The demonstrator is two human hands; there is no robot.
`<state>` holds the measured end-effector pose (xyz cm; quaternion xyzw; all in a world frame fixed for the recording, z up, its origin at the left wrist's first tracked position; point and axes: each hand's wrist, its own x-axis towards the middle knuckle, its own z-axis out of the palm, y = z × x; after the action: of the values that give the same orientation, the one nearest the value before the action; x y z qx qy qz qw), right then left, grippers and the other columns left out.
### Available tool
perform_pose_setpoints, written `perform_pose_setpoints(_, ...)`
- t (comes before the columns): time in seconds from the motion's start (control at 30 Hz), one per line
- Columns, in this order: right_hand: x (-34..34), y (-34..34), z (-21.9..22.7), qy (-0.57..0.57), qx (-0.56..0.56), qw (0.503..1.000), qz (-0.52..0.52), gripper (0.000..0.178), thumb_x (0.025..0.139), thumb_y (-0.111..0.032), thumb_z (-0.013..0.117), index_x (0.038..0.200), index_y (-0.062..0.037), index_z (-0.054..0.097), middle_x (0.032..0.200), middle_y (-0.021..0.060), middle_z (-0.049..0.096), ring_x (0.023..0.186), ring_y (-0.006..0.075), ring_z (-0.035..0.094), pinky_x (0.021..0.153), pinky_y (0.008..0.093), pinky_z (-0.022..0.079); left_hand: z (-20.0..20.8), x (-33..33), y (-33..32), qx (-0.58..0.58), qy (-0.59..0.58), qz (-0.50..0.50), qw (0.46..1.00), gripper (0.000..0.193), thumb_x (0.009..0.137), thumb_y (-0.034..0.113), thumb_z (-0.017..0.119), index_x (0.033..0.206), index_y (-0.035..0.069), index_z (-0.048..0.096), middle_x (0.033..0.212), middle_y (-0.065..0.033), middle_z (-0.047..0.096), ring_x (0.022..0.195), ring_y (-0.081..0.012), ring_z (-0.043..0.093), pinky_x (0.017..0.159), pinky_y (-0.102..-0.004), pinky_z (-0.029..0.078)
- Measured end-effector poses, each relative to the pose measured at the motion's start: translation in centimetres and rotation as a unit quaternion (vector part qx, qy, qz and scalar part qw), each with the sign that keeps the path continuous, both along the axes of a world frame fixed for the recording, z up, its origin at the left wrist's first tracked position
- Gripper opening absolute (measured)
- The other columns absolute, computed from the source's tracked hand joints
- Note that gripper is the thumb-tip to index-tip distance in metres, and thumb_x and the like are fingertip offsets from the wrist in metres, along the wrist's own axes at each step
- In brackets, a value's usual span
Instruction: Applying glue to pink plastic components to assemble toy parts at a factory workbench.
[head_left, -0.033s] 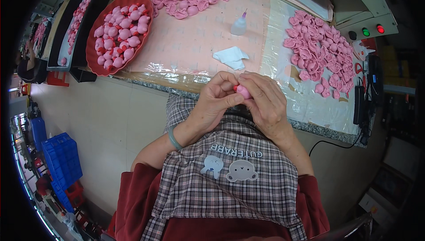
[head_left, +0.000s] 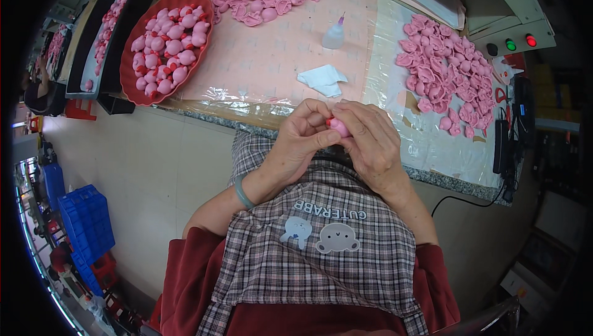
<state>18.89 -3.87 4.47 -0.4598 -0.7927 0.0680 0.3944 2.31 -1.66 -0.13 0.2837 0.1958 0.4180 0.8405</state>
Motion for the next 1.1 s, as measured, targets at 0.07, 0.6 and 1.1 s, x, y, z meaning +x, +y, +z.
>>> perform_pose_setpoints(0.07,0.3,0.2,0.3,-0.018,-0.006,1.000,0.013,0.042,0.069,-0.003,0.075,0.110,0.0019,0.064,0.107,0.0144,0.066,0.097,0.0313,0.065,0.085,0.0397,0.052,0.1,0.1,0.0,0.001,0.017,0.009,1.000,0.030,0.088,0.002,0.068,0.110,0.007,0.048,0.111,-0.0065,0.061,0.103,-0.0129,0.059,0.091,-0.0289,0.050)
perform_pose_setpoints(0.6,0.6,0.0,-0.3,0.061,-0.054,0.996,0.029,0.042,0.072,-0.009,0.076,0.111,0.0021,0.064,0.106,0.0155,0.066,0.097,0.0324,0.065,0.085,0.0416,0.053,0.8,-0.2,0.0,-0.074,-0.076,-0.029,0.994,0.037,0.093,0.005,0.062,0.125,0.009,0.044,0.114,-0.0070,0.060,0.106,-0.0133,0.059,0.092,-0.0283,0.046)
perform_pose_setpoints(1.1,1.3,-0.4,-0.2,0.007,-0.048,0.998,0.035,0.040,0.073,-0.011,0.075,0.110,0.0010,0.066,0.105,0.0149,0.068,0.097,0.0309,0.067,0.093,0.0472,0.050,0.8,-0.3,-0.1,0.065,0.063,-0.017,0.996,0.042,0.089,0.006,0.068,0.125,0.005,0.045,0.115,-0.0091,0.061,0.107,-0.0139,0.059,0.092,-0.0271,0.049)
